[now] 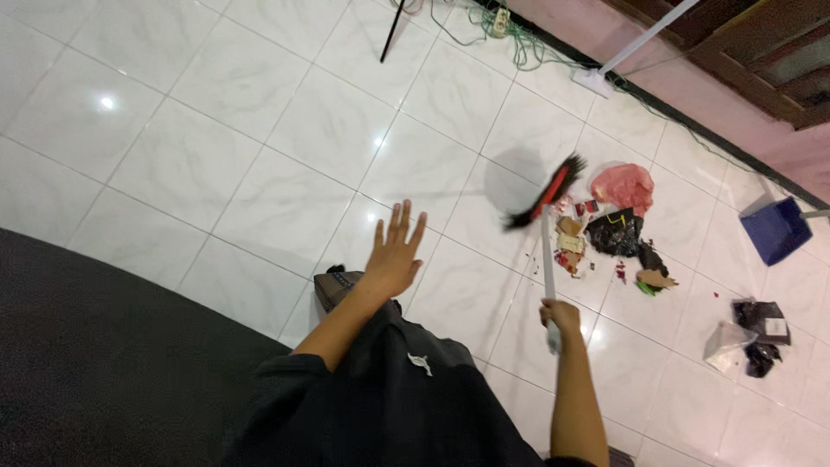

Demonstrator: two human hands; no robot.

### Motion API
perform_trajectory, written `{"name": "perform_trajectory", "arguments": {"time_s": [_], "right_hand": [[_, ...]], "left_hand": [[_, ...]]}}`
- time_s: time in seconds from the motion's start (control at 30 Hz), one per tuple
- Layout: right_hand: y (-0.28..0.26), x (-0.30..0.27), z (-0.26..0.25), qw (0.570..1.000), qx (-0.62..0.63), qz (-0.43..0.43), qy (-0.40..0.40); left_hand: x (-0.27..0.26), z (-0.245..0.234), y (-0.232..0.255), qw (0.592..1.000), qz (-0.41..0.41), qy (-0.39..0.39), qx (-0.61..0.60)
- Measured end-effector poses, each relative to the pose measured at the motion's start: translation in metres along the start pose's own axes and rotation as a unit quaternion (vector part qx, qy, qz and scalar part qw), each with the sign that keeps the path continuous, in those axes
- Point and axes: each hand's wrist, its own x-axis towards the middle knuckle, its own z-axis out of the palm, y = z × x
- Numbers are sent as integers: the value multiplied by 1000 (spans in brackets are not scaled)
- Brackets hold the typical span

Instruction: The person sweeps debris across a tiled floor using a broom, moving trash and dust into a central pile and then toward a pink waste bin.

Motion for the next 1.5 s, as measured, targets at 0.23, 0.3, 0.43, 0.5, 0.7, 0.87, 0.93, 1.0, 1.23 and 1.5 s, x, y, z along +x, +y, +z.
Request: {"name": "perform_trajectory", "arguments": {"time_s": [0.23, 0.3, 0.43, 0.5, 0.7, 0.87, 0.93, 1.0, 1.23, 1.5], "right_hand": [[18, -14, 17, 913, 327, 127, -206], [34, -30, 18, 925, 307, 125, -188], [48, -60, 52, 918, 240, 182, -259], [46, -72, 86, 896, 196, 216, -334], [60, -104, 213, 881, -195, 110, -416], [126, -109, 305, 817, -299, 103, -482], [157, -107, 314, 831, -242, 165, -472], [175, -105, 285, 840, -270, 143, -448], [149, -170, 15, 918, -177, 127, -331], [96, -212, -112, 952, -280, 121, -4]], "left_hand": [[-42, 3, -25, 996, -83, 14, 33], [-46, 6, -29, 993, -102, 31, 44], [-57, 4, -29, 989, -139, 39, 25], [-57, -3, -34, 987, -147, 57, 21], [-83, 7, -56, 975, -208, 72, -12], [-117, 10, -58, 969, -236, 68, 4], [-121, 10, -54, 972, -227, 56, 11], [-130, 9, -52, 976, -215, 38, 22], [-152, 24, -50, 989, -144, 10, 10], [-162, 43, -49, 997, -62, 38, -5]]}}
